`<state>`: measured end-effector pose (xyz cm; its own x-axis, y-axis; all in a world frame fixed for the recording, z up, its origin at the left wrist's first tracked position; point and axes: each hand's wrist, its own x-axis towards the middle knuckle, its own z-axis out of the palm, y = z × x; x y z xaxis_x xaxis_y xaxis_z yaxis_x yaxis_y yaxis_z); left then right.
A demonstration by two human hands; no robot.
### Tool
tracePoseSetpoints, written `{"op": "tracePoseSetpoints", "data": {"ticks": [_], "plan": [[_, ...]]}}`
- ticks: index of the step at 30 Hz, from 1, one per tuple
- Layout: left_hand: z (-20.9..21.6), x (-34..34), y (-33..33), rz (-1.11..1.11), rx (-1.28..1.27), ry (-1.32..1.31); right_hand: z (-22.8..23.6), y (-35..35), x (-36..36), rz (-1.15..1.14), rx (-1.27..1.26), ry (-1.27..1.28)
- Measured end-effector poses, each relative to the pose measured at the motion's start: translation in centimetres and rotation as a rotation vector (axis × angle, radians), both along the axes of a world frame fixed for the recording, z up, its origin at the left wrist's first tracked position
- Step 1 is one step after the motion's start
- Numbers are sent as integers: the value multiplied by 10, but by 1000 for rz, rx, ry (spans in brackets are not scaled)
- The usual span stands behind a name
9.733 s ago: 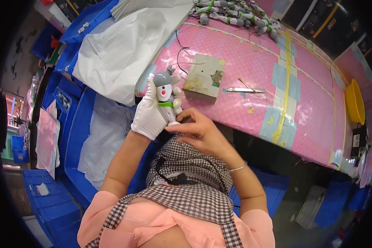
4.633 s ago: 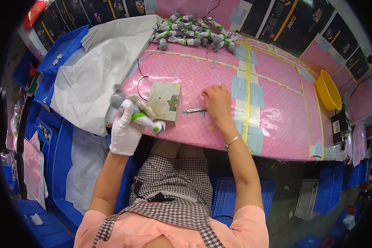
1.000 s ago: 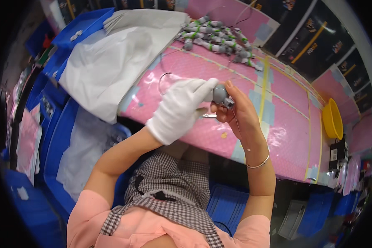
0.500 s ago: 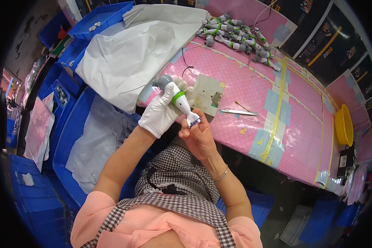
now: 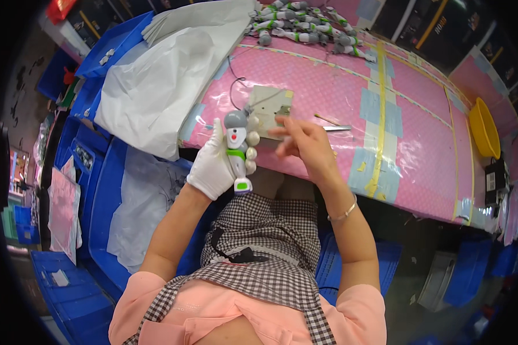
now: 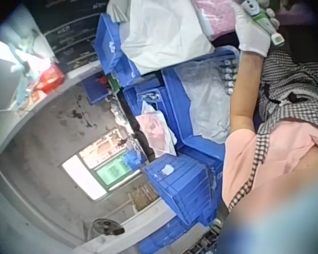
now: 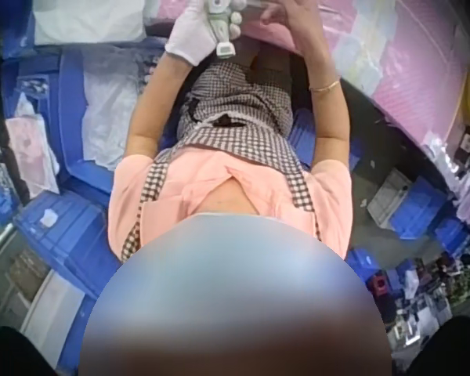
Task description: Attaching internal components to toy robot bodies using a soldering or glue tool and organizing them in a bin.
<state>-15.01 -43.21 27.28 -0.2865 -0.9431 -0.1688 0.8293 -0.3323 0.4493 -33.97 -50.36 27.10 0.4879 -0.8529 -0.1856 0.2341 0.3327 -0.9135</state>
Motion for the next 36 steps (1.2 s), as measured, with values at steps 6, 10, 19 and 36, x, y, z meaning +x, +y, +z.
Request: {"op": "tracePoseSetpoints", "data": {"ticks": [6,10,19,36], "plan": [[-12,-23,25,-120,97,-186,-14,-18,-2,-269,133,-264],[-20,-26,31,-151,55,-394,-14,-17,-12,-275,204,-253],[-12,-39,6,11,-21,-879,-35,-38,-15,-257,-723,563],[-10,-13,-28,-138,47,-541,5,-74,-10,231,-526,758]]}}
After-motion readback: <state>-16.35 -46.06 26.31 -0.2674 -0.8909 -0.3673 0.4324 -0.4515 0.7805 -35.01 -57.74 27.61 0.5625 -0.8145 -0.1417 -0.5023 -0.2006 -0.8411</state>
